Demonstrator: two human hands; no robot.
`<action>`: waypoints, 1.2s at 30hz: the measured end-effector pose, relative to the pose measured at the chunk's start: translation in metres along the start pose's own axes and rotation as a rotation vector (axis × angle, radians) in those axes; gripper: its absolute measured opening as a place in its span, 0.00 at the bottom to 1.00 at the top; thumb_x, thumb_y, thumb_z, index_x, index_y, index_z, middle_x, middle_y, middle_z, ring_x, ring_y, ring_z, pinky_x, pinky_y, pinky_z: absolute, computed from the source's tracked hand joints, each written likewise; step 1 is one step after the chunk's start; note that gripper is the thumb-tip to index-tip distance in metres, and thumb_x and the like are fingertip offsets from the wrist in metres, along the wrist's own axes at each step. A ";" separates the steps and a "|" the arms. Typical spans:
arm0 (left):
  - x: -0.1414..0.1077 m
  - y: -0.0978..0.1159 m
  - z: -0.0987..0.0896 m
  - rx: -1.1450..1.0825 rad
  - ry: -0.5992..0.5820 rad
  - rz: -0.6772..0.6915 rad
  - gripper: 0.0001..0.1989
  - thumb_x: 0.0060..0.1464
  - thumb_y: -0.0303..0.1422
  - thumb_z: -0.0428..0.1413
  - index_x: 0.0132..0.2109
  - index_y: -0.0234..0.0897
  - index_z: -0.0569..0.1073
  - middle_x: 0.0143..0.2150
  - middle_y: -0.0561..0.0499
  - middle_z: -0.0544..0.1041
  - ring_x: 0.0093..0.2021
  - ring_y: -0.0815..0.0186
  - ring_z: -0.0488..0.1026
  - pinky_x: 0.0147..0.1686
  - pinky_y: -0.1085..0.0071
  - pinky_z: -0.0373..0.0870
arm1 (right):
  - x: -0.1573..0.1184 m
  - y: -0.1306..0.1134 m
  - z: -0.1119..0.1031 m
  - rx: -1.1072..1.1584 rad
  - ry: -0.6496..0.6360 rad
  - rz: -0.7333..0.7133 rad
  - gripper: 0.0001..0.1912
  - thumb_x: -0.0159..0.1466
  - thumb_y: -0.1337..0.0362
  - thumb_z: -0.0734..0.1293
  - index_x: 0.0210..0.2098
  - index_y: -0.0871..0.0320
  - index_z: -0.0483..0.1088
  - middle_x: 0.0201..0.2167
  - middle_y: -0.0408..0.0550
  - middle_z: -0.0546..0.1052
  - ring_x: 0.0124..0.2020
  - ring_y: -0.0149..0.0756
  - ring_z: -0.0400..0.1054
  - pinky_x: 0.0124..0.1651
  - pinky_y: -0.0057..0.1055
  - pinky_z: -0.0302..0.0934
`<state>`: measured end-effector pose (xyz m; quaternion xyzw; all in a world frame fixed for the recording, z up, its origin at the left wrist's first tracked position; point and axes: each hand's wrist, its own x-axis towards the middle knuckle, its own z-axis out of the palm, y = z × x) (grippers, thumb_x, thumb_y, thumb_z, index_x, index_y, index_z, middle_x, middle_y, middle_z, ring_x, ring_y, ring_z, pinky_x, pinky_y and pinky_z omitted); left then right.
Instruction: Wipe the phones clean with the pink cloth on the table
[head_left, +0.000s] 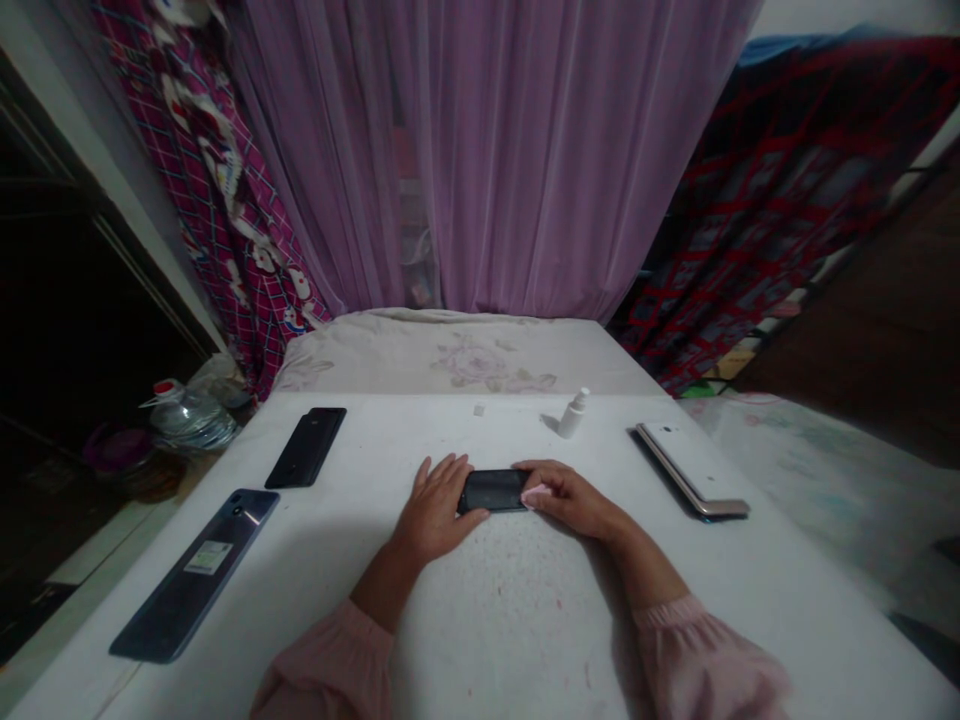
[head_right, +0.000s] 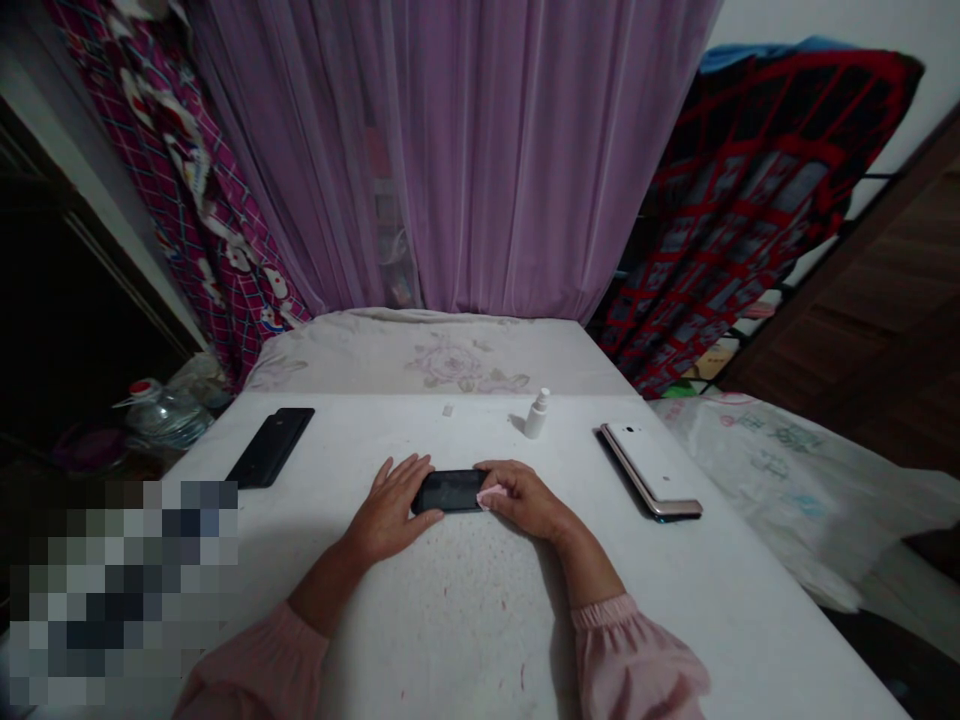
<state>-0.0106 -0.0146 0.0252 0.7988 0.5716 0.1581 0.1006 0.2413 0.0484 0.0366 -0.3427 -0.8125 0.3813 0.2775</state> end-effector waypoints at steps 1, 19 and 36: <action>0.000 0.000 -0.001 -0.003 -0.006 -0.002 0.29 0.60 0.48 0.52 0.62 0.37 0.63 0.67 0.41 0.63 0.69 0.52 0.55 0.67 0.47 0.43 | 0.001 0.000 0.001 -0.006 0.018 0.004 0.11 0.61 0.54 0.67 0.29 0.55 0.75 0.49 0.53 0.77 0.48 0.44 0.72 0.53 0.43 0.61; 0.000 0.002 0.001 0.018 0.018 0.009 0.29 0.60 0.49 0.52 0.63 0.37 0.63 0.67 0.41 0.63 0.68 0.52 0.56 0.67 0.47 0.44 | 0.015 0.001 0.023 -0.214 0.271 0.154 0.13 0.63 0.55 0.62 0.33 0.55 0.74 0.29 0.47 0.79 0.32 0.39 0.72 0.39 0.34 0.63; 0.000 0.002 -0.001 -0.008 0.000 -0.001 0.29 0.60 0.48 0.52 0.63 0.37 0.63 0.67 0.40 0.63 0.69 0.52 0.54 0.67 0.46 0.42 | 0.005 -0.001 0.009 -0.039 0.120 0.045 0.13 0.61 0.55 0.66 0.27 0.56 0.74 0.40 0.52 0.80 0.44 0.44 0.73 0.50 0.40 0.63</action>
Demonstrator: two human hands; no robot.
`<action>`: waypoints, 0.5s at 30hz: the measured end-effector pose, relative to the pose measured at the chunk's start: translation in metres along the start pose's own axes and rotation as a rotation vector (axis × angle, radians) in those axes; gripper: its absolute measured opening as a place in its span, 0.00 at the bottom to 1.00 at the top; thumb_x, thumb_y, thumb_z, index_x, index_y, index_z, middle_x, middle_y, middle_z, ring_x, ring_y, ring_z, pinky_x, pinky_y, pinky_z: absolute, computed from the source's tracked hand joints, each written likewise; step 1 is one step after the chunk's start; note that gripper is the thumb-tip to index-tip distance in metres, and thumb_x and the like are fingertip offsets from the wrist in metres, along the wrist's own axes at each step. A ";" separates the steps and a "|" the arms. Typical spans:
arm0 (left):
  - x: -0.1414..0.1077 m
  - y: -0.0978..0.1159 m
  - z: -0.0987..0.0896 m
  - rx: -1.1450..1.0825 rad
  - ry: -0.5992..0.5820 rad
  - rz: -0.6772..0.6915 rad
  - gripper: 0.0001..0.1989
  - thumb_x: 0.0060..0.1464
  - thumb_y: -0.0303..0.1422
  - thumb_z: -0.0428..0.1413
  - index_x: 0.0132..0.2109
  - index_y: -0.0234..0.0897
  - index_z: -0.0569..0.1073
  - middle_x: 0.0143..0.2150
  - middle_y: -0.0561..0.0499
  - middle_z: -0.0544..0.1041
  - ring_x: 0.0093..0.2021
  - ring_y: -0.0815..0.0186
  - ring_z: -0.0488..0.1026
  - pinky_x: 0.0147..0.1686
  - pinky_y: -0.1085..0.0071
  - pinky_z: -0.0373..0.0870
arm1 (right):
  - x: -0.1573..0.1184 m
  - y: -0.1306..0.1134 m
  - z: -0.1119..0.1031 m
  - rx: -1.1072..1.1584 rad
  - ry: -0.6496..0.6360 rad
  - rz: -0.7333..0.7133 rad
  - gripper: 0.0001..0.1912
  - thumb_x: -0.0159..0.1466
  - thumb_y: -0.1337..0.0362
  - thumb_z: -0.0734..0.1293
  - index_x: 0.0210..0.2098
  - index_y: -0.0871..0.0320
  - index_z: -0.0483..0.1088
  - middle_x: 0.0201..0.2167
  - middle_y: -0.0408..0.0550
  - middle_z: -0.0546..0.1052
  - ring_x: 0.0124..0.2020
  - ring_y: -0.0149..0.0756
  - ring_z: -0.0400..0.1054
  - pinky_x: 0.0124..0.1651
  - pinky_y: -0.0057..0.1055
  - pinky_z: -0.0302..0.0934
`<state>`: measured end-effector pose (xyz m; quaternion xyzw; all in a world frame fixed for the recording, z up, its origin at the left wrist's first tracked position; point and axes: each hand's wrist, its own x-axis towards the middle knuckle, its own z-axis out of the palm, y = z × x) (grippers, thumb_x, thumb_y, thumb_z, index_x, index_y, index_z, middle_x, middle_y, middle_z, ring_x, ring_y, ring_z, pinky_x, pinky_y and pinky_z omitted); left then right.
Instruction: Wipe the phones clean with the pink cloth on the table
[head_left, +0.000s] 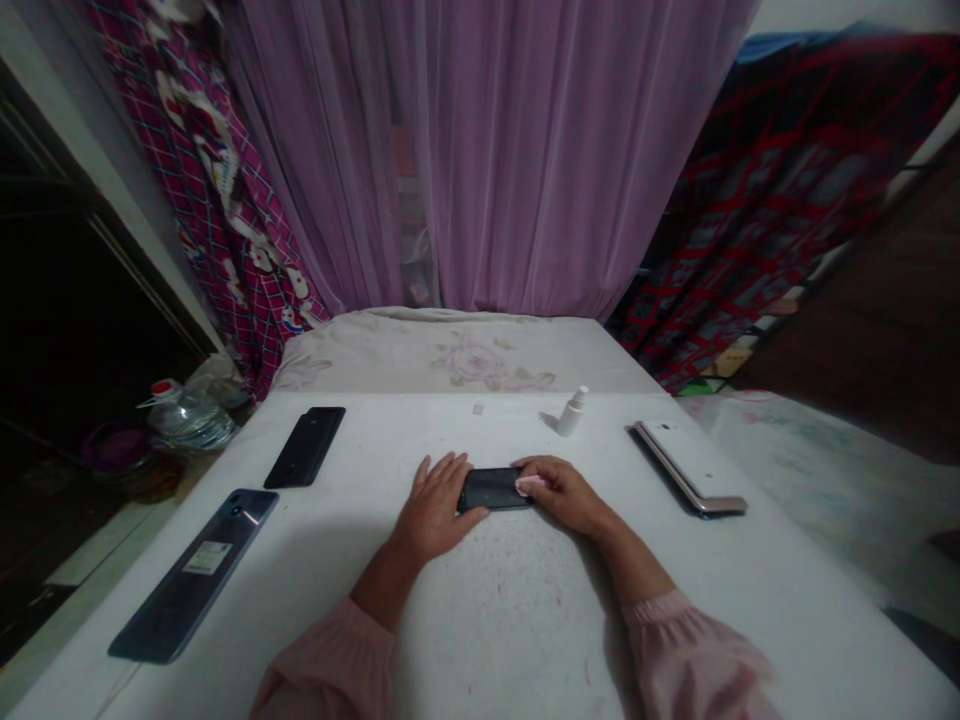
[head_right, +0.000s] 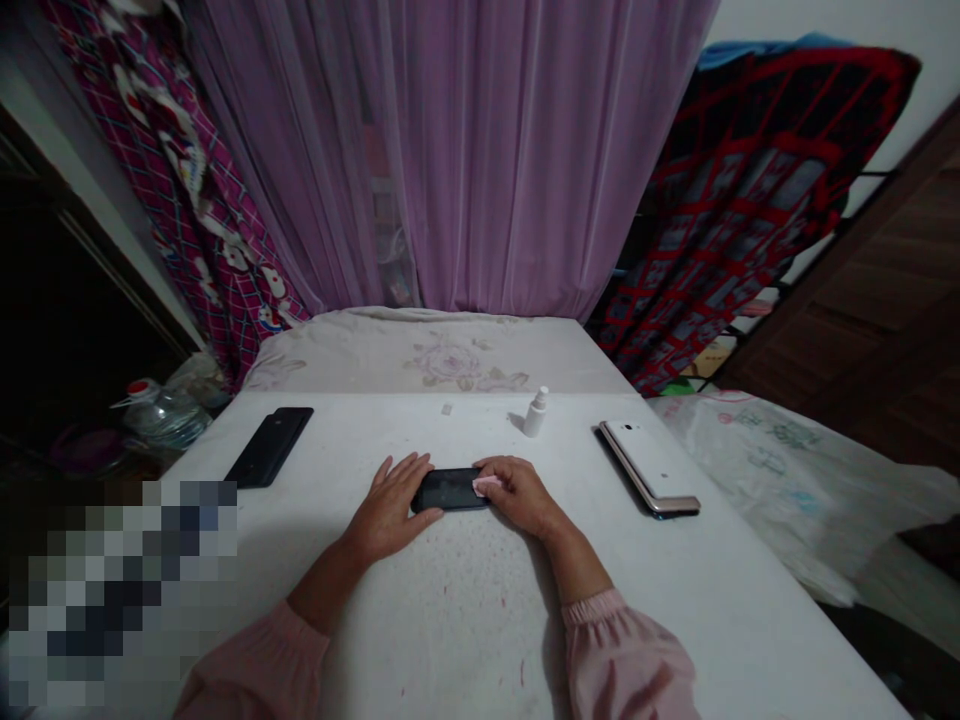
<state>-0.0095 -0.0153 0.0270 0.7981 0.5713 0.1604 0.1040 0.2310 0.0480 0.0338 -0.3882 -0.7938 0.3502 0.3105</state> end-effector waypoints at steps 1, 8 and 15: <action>0.000 0.000 0.000 0.004 0.000 -0.001 0.29 0.60 0.48 0.52 0.63 0.37 0.63 0.67 0.41 0.63 0.69 0.53 0.54 0.67 0.47 0.42 | 0.001 0.000 0.002 -0.021 0.032 0.012 0.12 0.62 0.55 0.65 0.28 0.56 0.74 0.38 0.51 0.80 0.42 0.43 0.73 0.48 0.38 0.64; 0.001 0.003 -0.002 0.025 -0.023 -0.016 0.29 0.60 0.47 0.53 0.63 0.36 0.63 0.67 0.40 0.62 0.69 0.52 0.54 0.67 0.47 0.42 | 0.009 0.001 0.013 -0.179 0.124 0.094 0.13 0.63 0.55 0.62 0.32 0.55 0.75 0.27 0.46 0.78 0.30 0.38 0.71 0.36 0.32 0.63; 0.001 0.002 -0.002 0.016 -0.007 -0.010 0.29 0.60 0.47 0.53 0.63 0.36 0.63 0.67 0.40 0.63 0.69 0.53 0.54 0.67 0.47 0.42 | 0.012 0.001 0.018 -0.226 0.178 0.115 0.13 0.63 0.55 0.63 0.33 0.55 0.75 0.28 0.46 0.79 0.31 0.38 0.71 0.37 0.32 0.63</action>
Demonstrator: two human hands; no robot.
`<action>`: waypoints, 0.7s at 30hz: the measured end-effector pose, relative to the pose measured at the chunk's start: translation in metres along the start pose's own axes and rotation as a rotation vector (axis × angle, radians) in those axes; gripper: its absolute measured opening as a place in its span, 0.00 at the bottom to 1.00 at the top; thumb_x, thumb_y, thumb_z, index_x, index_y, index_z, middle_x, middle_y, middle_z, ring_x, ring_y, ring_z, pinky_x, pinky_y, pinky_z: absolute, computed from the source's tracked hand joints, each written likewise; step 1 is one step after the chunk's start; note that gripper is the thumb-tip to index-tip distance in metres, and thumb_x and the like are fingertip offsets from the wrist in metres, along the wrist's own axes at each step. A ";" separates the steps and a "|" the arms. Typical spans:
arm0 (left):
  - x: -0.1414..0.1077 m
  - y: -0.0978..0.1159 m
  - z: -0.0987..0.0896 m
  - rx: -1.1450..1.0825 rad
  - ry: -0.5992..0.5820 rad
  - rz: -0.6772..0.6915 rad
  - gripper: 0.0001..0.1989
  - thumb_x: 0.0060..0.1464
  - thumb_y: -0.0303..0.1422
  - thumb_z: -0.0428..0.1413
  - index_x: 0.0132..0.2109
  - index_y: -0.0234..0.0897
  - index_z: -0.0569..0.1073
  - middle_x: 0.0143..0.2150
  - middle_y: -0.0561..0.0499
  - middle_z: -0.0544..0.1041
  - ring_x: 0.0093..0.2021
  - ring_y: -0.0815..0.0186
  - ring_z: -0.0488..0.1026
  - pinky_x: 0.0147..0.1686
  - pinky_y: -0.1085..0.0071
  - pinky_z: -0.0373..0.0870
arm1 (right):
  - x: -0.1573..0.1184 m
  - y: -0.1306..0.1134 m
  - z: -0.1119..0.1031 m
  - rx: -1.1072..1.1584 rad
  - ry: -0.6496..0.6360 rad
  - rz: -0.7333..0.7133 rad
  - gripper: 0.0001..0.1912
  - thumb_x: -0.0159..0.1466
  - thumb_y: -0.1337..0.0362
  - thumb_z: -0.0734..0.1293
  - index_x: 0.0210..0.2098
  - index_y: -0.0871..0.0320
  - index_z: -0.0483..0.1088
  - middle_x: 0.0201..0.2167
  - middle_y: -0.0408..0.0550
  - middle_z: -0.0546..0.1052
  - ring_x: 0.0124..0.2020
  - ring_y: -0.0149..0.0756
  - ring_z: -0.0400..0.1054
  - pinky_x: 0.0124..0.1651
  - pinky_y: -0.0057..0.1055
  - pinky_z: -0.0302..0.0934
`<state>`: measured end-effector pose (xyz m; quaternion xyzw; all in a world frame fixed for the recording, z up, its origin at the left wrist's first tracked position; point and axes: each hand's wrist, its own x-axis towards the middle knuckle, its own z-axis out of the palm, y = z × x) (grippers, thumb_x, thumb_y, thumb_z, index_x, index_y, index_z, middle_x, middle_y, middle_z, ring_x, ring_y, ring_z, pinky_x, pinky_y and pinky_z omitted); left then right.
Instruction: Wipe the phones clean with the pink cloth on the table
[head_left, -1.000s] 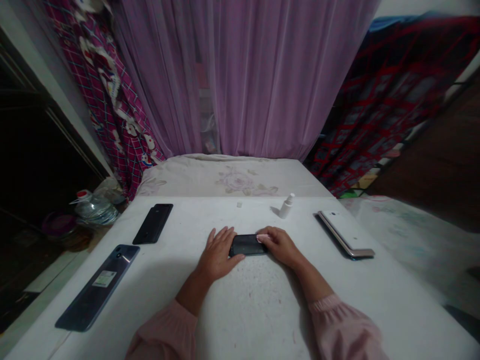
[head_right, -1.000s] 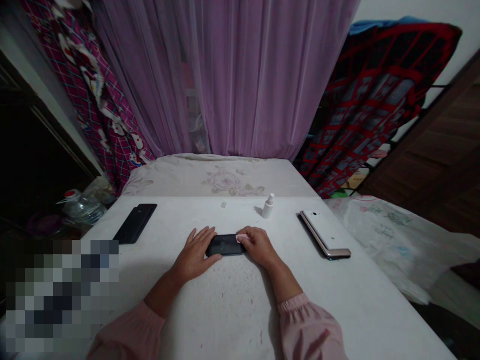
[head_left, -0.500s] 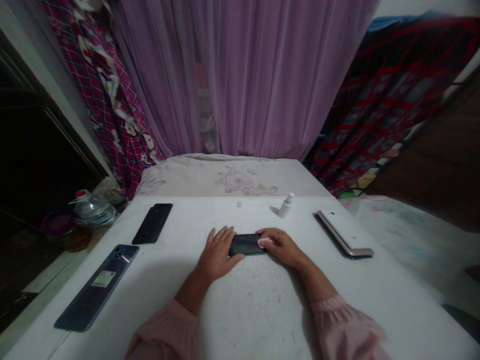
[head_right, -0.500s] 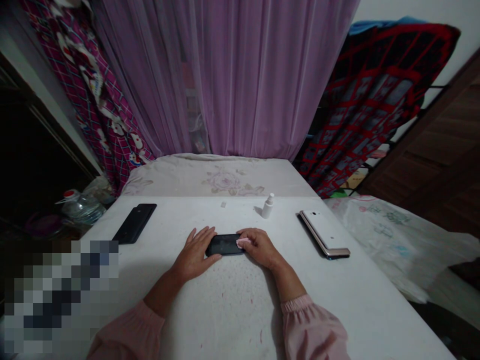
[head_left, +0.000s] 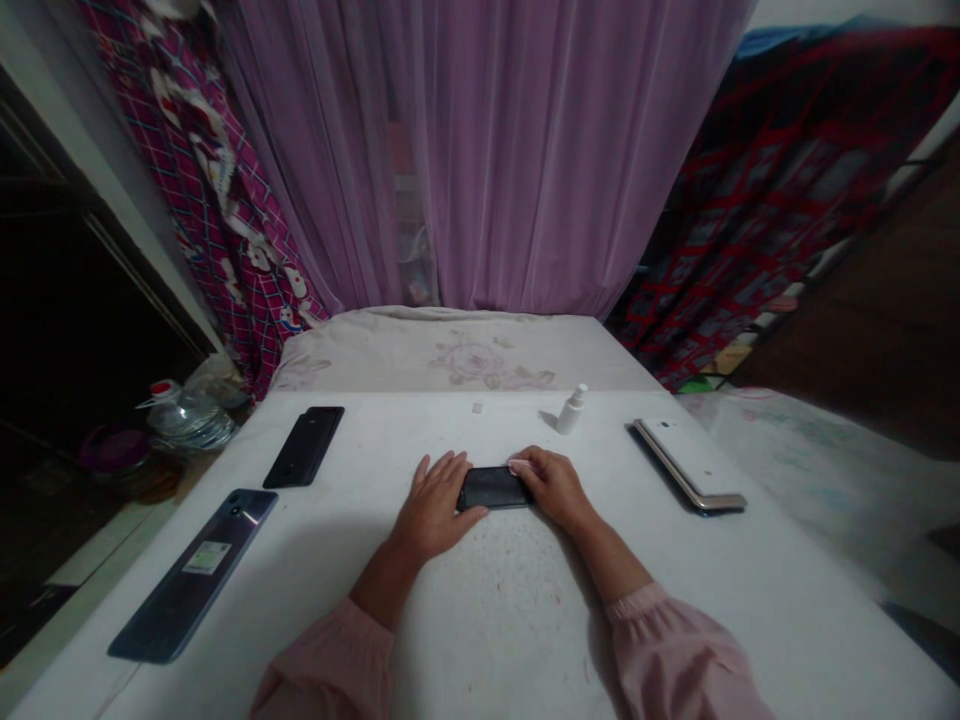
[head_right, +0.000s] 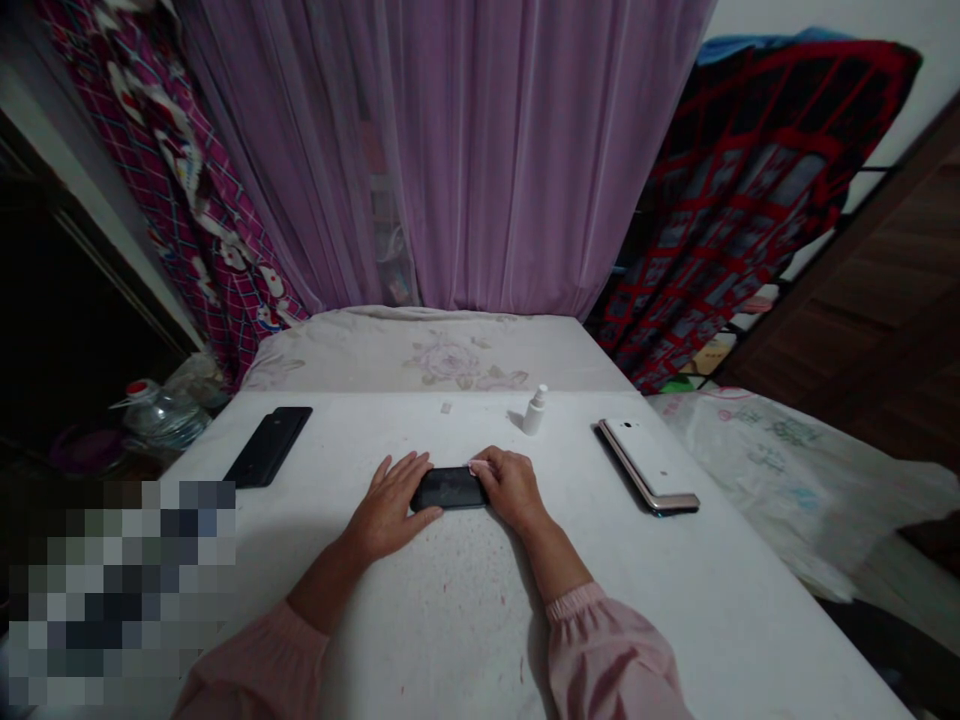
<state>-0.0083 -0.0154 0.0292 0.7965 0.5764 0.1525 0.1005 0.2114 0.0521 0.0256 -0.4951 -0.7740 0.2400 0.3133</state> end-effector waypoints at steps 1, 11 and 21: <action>0.000 0.000 0.000 -0.002 -0.003 -0.001 0.30 0.60 0.47 0.53 0.63 0.36 0.63 0.67 0.40 0.63 0.69 0.52 0.54 0.67 0.47 0.42 | 0.000 0.001 -0.002 0.002 -0.019 -0.013 0.13 0.63 0.55 0.63 0.32 0.55 0.75 0.28 0.46 0.79 0.30 0.38 0.71 0.37 0.32 0.63; 0.000 -0.003 0.005 -0.018 0.019 0.006 0.29 0.60 0.48 0.51 0.63 0.37 0.62 0.67 0.39 0.62 0.69 0.52 0.55 0.67 0.47 0.42 | -0.009 0.008 -0.033 0.271 -0.314 -0.141 0.12 0.60 0.53 0.69 0.29 0.55 0.76 0.50 0.53 0.77 0.50 0.45 0.71 0.53 0.44 0.62; 0.000 -0.002 0.003 -0.012 0.016 0.010 0.29 0.60 0.48 0.52 0.63 0.37 0.63 0.67 0.40 0.63 0.68 0.52 0.55 0.67 0.47 0.43 | -0.004 0.004 -0.011 0.111 -0.103 -0.082 0.12 0.62 0.56 0.64 0.32 0.55 0.76 0.32 0.48 0.80 0.35 0.39 0.72 0.42 0.34 0.64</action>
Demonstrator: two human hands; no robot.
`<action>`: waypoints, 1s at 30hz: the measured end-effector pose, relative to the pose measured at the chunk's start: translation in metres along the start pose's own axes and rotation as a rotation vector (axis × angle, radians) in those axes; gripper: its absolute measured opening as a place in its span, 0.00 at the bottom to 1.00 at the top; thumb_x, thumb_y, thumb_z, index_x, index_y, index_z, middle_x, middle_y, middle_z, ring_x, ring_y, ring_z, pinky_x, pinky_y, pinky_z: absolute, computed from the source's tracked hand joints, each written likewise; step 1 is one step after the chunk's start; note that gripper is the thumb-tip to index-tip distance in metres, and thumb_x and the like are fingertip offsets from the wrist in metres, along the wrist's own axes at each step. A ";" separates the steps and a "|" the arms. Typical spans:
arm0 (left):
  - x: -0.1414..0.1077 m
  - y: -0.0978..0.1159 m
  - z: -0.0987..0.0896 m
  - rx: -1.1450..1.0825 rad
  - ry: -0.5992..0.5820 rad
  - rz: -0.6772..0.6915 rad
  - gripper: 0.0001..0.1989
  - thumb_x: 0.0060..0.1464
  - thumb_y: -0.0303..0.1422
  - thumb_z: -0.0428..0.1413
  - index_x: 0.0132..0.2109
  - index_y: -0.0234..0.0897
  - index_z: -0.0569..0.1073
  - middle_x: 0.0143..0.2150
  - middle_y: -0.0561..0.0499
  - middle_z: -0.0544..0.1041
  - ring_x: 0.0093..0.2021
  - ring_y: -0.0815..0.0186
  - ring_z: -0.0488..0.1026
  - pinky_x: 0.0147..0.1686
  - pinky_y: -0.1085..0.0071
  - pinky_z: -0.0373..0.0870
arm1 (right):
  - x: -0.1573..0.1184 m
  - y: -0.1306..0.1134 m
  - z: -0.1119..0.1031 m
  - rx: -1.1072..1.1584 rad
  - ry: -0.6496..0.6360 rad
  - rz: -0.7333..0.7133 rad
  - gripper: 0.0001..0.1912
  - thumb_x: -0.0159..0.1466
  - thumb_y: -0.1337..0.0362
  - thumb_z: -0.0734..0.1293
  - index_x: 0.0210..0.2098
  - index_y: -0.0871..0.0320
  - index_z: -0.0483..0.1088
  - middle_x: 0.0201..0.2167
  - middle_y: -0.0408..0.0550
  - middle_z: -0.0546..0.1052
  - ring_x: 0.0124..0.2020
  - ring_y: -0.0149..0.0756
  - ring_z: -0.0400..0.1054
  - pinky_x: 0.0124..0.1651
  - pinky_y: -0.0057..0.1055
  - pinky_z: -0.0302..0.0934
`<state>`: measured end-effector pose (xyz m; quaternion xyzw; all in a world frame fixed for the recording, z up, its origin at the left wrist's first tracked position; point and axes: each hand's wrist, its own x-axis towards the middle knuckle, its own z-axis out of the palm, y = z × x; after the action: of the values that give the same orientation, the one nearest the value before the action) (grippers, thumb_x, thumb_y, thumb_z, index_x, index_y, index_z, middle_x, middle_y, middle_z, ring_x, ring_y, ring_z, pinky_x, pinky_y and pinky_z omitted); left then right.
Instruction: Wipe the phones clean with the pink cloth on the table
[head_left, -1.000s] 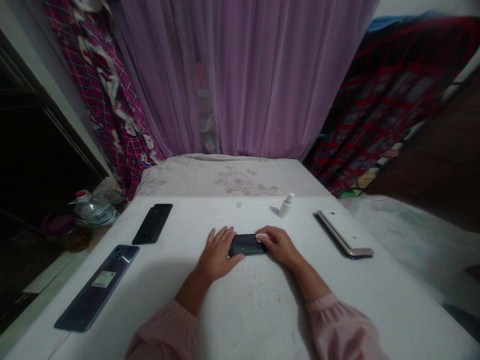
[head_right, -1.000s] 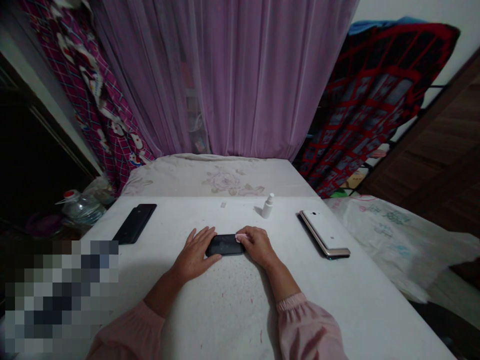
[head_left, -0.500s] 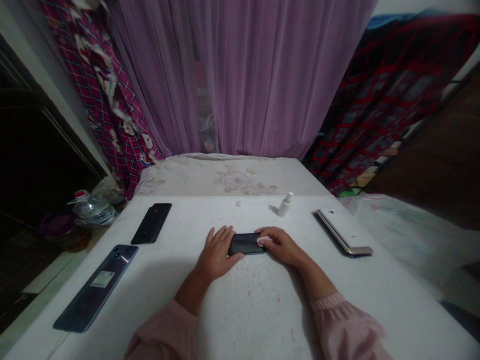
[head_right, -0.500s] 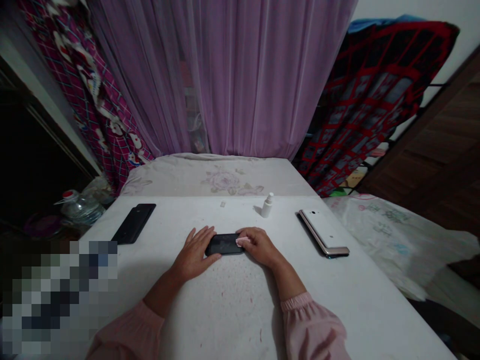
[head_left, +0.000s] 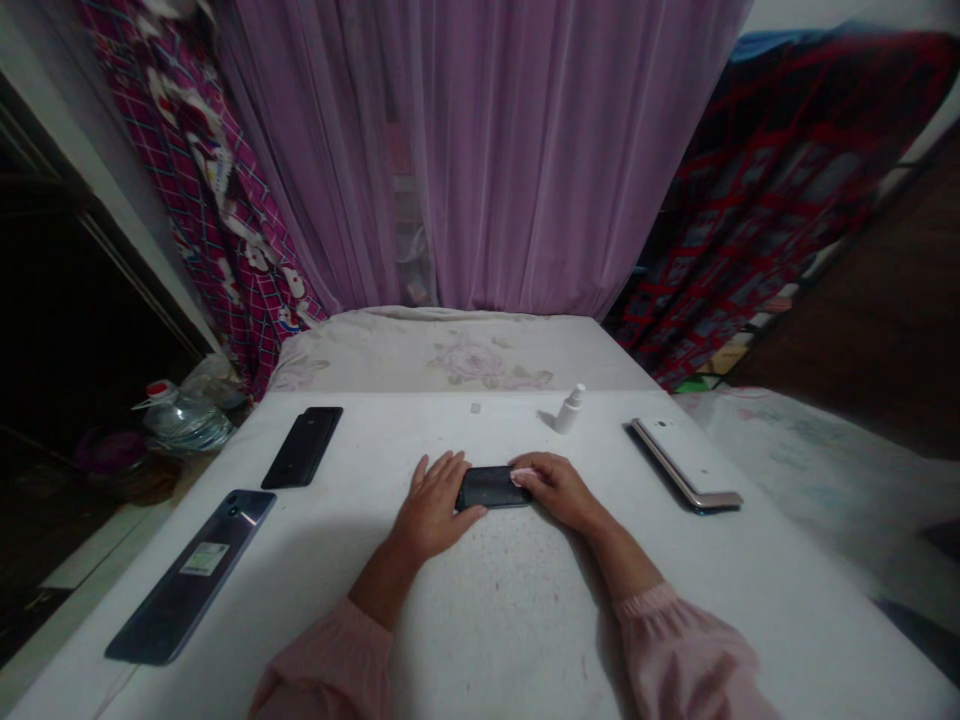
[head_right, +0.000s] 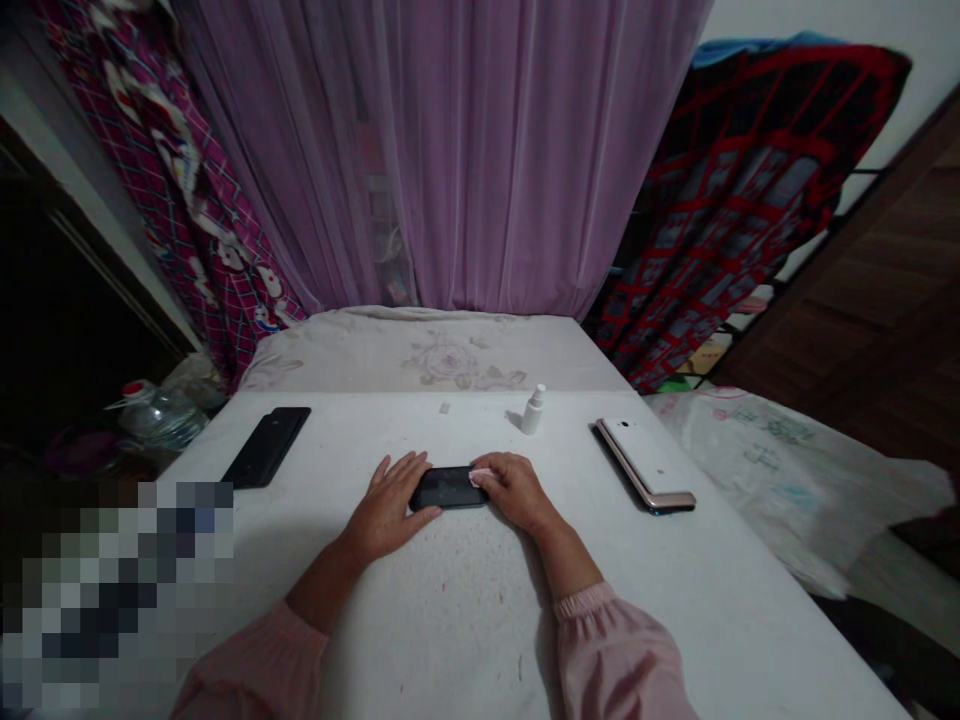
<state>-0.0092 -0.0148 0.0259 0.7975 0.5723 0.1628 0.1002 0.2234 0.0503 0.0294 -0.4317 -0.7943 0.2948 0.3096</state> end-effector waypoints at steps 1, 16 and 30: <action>0.000 0.000 0.000 -0.001 0.003 0.002 0.29 0.60 0.48 0.52 0.63 0.38 0.63 0.67 0.40 0.63 0.68 0.53 0.55 0.67 0.47 0.43 | 0.001 0.000 0.003 -0.039 0.026 0.017 0.12 0.62 0.56 0.63 0.33 0.54 0.76 0.30 0.47 0.80 0.32 0.38 0.72 0.40 0.34 0.64; 0.000 0.001 -0.002 0.014 -0.018 -0.007 0.29 0.60 0.47 0.53 0.62 0.36 0.63 0.67 0.40 0.62 0.68 0.52 0.55 0.67 0.47 0.43 | -0.003 0.001 -0.014 0.146 -0.175 -0.077 0.12 0.60 0.54 0.69 0.28 0.55 0.76 0.45 0.50 0.79 0.45 0.41 0.72 0.50 0.37 0.64; 0.000 0.002 -0.002 0.031 -0.023 -0.006 0.30 0.60 0.47 0.53 0.62 0.33 0.63 0.67 0.38 0.61 0.69 0.52 0.54 0.67 0.46 0.44 | -0.002 0.003 -0.004 0.038 -0.053 -0.097 0.12 0.62 0.56 0.65 0.29 0.55 0.75 0.38 0.50 0.80 0.40 0.39 0.73 0.46 0.36 0.63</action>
<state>-0.0083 -0.0151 0.0285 0.7991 0.5758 0.1445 0.0950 0.2285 0.0510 0.0287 -0.3784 -0.8166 0.3059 0.3105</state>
